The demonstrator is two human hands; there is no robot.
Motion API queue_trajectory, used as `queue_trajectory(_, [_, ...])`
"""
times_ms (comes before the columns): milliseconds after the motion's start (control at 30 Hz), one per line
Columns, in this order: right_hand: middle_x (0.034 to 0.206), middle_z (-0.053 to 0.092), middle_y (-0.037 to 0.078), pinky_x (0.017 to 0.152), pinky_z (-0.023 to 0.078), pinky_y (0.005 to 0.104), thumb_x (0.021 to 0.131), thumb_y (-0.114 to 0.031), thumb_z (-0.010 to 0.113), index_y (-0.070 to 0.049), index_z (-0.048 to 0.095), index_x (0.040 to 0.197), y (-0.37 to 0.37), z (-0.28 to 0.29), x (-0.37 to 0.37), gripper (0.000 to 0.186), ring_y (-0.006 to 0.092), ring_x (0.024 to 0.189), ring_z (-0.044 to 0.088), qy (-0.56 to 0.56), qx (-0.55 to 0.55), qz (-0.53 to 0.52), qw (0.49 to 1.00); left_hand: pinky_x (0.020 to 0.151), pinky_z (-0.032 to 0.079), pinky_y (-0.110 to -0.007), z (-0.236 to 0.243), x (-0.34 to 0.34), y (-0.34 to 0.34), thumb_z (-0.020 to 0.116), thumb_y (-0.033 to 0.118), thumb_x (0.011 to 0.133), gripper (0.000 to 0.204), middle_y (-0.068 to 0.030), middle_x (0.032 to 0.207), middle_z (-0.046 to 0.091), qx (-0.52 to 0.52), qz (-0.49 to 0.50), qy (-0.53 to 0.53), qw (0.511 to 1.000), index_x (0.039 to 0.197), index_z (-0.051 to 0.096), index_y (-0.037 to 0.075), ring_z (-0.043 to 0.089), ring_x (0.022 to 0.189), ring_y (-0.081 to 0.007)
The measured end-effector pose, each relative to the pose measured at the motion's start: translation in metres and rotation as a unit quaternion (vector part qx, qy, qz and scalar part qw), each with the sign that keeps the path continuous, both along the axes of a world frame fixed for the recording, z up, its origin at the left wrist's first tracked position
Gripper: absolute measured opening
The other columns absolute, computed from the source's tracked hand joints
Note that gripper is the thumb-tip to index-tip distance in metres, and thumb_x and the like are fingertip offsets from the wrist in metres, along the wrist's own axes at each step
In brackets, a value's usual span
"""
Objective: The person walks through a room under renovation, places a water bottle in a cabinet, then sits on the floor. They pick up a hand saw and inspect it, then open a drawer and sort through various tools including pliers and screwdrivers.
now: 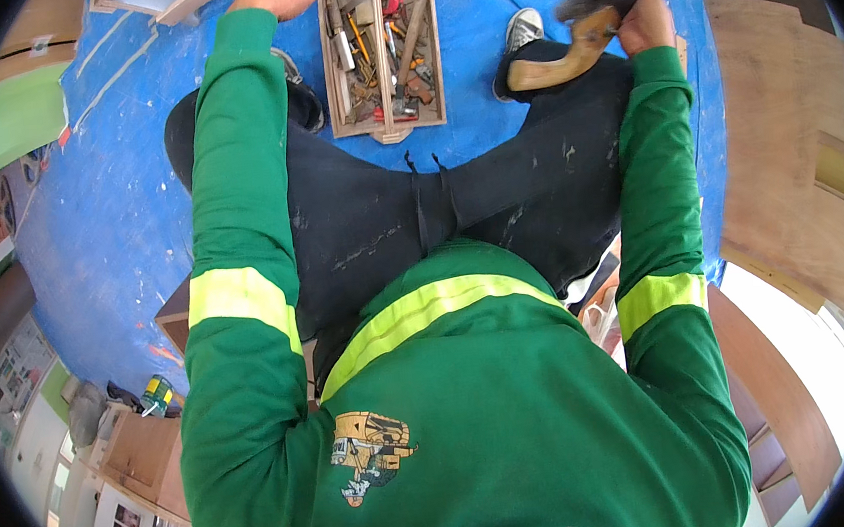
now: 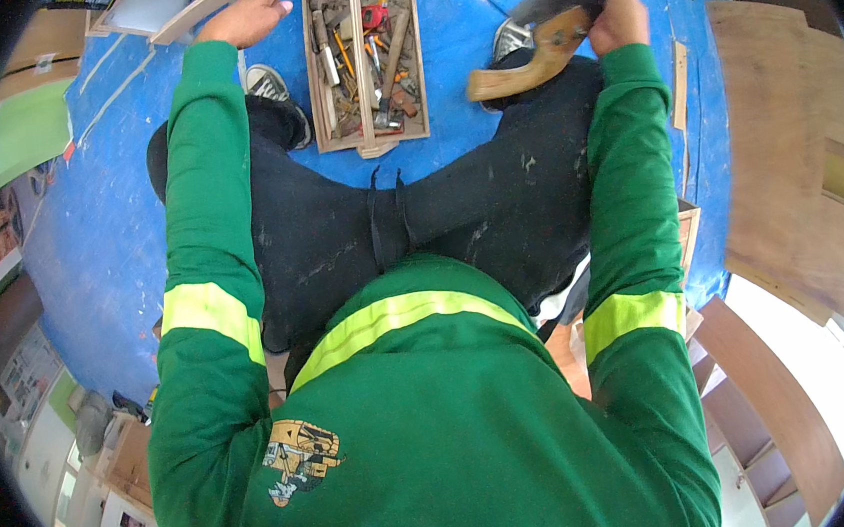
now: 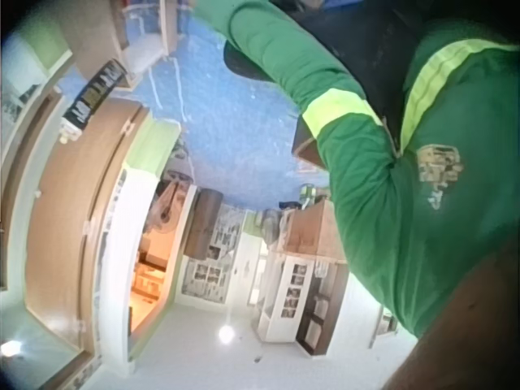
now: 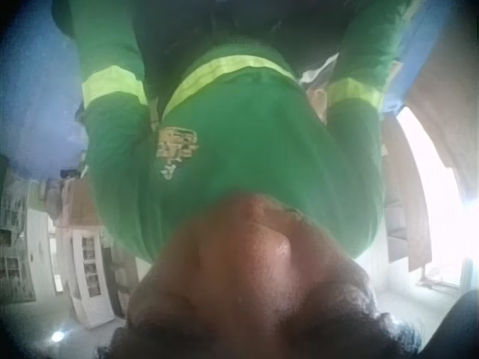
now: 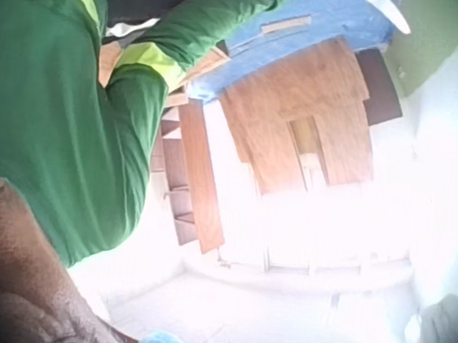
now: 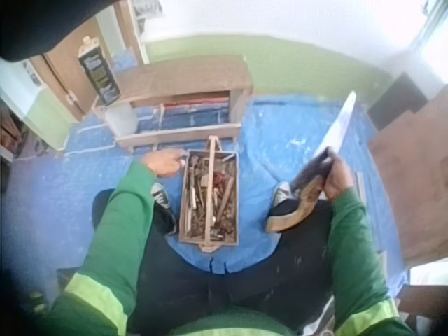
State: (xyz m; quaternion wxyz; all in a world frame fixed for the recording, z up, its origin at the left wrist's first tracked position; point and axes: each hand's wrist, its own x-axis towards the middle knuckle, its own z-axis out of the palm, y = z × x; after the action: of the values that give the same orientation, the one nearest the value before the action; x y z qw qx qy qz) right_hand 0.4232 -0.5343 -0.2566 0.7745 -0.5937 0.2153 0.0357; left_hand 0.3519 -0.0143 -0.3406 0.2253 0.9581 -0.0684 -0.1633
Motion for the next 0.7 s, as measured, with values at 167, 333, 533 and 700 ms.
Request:
queue_trajectory(167, [0.115,0.071,0.016,0.086,0.055,0.0433,0.1,-0.018,0.067,0.006,0.062,0.124,0.019,-0.094,0.002,0.034,0.0282,0.098,0.067,0.007,-0.2,0.053,0.978,0.111,0.046,-0.045,0.013,0.009,-0.015,0.05,0.035,0.108,0.047,-0.0169,0.144,0.063,-0.013,0.021,0.0,1.0,0.15,0.054,0.015,0.059,0.133,-0.0349])
queue_trajectory(333, [0.104,0.074,0.013,0.076,0.055,0.0453,0.096,-0.02,0.068,-0.002,0.068,0.124,0.017,-0.188,-0.009,0.033,0.0311,0.084,0.068,0.139,-0.321,0.131,0.927,0.112,0.045,-0.045,0.035,0.011,-0.04,0.05,0.035,0.108,0.046,-0.0161,0.143,0.064,-0.025,0.036,-0.02,0.999,0.149,0.055,0.016,0.059,0.133,-0.0363])
queue_trajectory(533, [0.113,0.074,0.023,0.094,0.055,0.0488,0.089,-0.027,0.065,-0.001,0.073,0.118,-0.003,-0.317,-0.008,0.039,0.0411,0.104,0.07,0.127,-0.577,0.246,0.769,0.111,0.045,-0.044,0.068,0.018,-0.061,0.051,0.034,0.108,0.044,-0.0171,0.141,0.065,-0.053,0.039,-0.028,0.997,0.147,0.057,0.015,0.059,0.133,-0.0366])
queue_trajectory(700, [0.124,0.07,0.027,0.105,0.052,0.049,0.089,-0.027,0.059,0.0,0.071,0.117,0.044,-0.33,-0.019,0.04,0.0437,0.119,0.066,0.128,-0.598,0.368,0.7,0.11,0.047,-0.044,0.066,0.008,-0.046,0.053,0.029,0.107,0.043,-0.0211,0.138,0.066,-0.116,0.079,-0.004,0.99,0.146,0.057,0.012,0.061,0.131,-0.0363])
